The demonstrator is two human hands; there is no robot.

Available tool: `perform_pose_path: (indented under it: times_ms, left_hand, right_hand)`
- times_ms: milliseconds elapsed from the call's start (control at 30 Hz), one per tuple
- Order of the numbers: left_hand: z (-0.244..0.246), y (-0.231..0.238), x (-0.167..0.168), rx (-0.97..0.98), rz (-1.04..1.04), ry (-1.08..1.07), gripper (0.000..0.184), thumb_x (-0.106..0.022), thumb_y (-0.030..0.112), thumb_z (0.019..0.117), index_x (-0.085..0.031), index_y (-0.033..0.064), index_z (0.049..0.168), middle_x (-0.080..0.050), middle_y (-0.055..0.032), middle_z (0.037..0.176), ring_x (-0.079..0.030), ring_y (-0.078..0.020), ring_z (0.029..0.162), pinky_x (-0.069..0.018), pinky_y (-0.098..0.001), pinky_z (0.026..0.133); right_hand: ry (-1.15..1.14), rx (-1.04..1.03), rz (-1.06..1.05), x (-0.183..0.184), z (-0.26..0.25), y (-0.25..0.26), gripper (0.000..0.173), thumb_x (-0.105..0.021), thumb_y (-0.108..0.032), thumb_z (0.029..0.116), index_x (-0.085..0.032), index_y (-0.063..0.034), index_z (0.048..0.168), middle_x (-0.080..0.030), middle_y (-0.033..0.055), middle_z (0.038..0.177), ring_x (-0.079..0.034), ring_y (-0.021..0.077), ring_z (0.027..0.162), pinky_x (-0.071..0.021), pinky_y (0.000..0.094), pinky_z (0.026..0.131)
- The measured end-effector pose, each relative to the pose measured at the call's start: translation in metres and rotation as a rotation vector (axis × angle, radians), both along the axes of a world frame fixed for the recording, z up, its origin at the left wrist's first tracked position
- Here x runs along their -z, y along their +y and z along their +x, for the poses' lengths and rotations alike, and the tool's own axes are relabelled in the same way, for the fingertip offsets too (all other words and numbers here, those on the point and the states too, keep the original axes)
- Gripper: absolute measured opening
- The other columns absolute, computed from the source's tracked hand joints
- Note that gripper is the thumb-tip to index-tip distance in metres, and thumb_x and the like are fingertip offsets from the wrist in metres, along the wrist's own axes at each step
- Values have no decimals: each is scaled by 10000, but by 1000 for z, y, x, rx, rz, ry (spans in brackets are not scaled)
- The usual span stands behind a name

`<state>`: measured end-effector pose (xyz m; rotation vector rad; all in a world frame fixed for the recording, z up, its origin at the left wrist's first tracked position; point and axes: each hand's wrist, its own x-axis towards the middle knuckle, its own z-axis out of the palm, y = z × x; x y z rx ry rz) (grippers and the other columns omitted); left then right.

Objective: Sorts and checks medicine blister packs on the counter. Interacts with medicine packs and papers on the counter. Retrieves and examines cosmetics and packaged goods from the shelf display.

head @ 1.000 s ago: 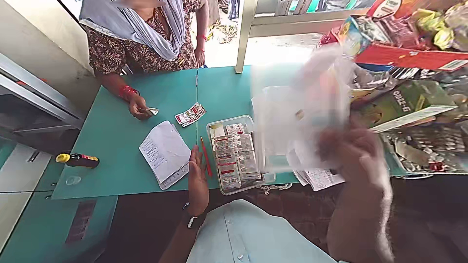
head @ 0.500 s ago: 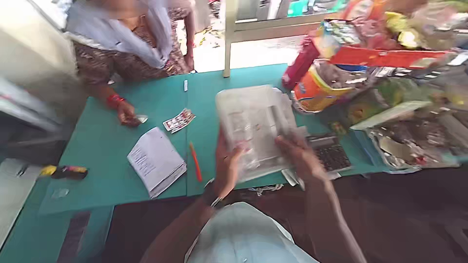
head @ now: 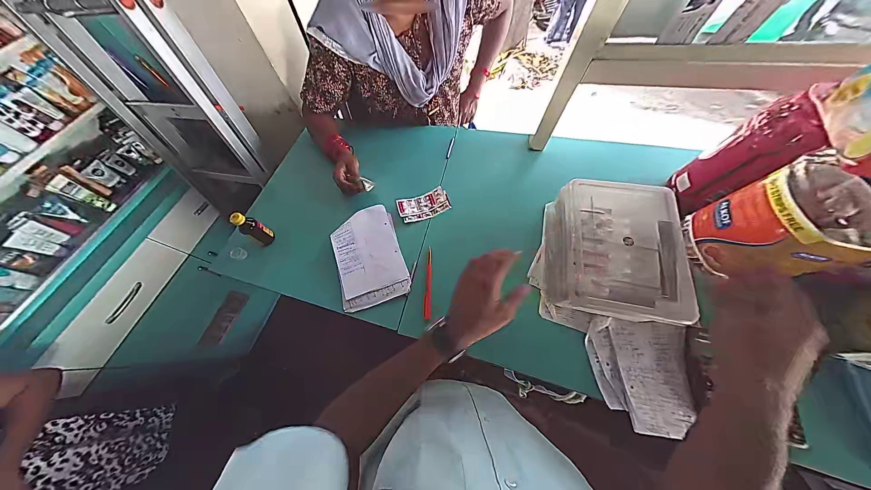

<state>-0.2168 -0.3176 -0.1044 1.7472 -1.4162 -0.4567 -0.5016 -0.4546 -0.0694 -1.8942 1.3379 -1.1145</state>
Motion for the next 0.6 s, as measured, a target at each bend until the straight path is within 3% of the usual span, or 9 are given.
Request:
perform_pose_path:
  times_ms: [33, 67, 133, 167, 267, 367, 433, 533, 600]
  left_hand:
    - [17, 24, 2, -101, 39, -154, 439, -576, 342, 1003, -638, 115, 1373, -613, -117, 1399, -536, -282, 1341, -398, -466, 1153]
    - [34, 43, 6, -182, 72, -217, 403, -580, 312, 999, -661, 102, 1333, -638, -144, 1337, -570, -317, 1284, -433, -489, 1115]
    - [70, 55, 8, -296, 119, -214, 385, -594, 277, 998, -664, 61, 1308, -647, -184, 1286, -592, -362, 1221, -477, -512, 1056]
    - [89, 50, 7, -328, 142, -230, 386, -597, 279, 1004, -659, 57, 1313, -646, -184, 1299, -590, -368, 1231, -475, -527, 1060]
    - [140, -2, 14, -316, 146, -401, 394, -578, 288, 1026, -640, 58, 1340, -638, -181, 1340, -581, -381, 1263, -456, -580, 1053]
    - [183, -58, 28, -249, 243, -446, 516, -603, 329, 1004, -570, 22, 1417, -545, -244, 1449, -499, -437, 1360, -382, -621, 1130]
    - [195, -82, 38, -168, 277, -475, 555, -615, 384, 1003, -559, -2, 1399, -565, -294, 1390, -522, -487, 1313, -400, -666, 1093]
    - [211, -102, 43, -61, 412, -500, 502, -628, 283, 1010, -556, -43, 1384, -565, -358, 1339, -532, -579, 1241, -396, -780, 980]
    - [219, -107, 36, -82, 465, -487, 467, -672, 235, 981, -594, -23, 1362, -554, -375, 1329, -480, -616, 1260, -357, -830, 944]
  right_hand:
    - [-128, -9, -136, -4, 0, 16, 421, -543, -140, 1038, -509, 114, 1371, -601, 235, 1352, -619, 229, 1228, -512, 364, 1064]
    - [-271, -61, -228, -6, 3, 32, 320, -544, -106, 1030, -562, 88, 1285, -659, 151, 1231, -657, 189, 1113, -553, 359, 985]
    - [-416, -270, -183, -8, 27, 64, 200, -561, -186, 1052, -674, -159, 1215, -732, -74, 1106, -702, 83, 991, -598, 296, 890]
    - [-426, -376, -84, -3, 48, 80, 187, -579, -231, 1047, -709, -215, 1180, -746, -105, 1066, -713, 69, 950, -611, 289, 862]
    - [-149, -649, 158, 35, 115, 111, 247, -611, -229, 1018, -718, -63, 1167, -752, 24, 1055, -724, 105, 932, -622, 314, 837]
    - [104, -882, 171, 61, 156, 143, 247, -630, -210, 1009, -734, -89, 1198, -745, 57, 1092, -712, 133, 987, -592, 337, 902]
    - [155, -989, 128, 65, 157, 158, 236, -649, -213, 1006, -732, -113, 1203, -739, 70, 1124, -706, 191, 1047, -573, 403, 945]
    - [156, -904, 88, 60, 133, 160, 231, -639, -211, 1013, -736, -119, 1201, -740, 86, 1115, -710, 233, 1037, -571, 443, 908]
    - [159, -584, 115, 46, 96, 153, 210, -652, -188, 996, -758, -112, 1161, -756, 54, 1102, -714, 174, 1039, -574, 397, 940]
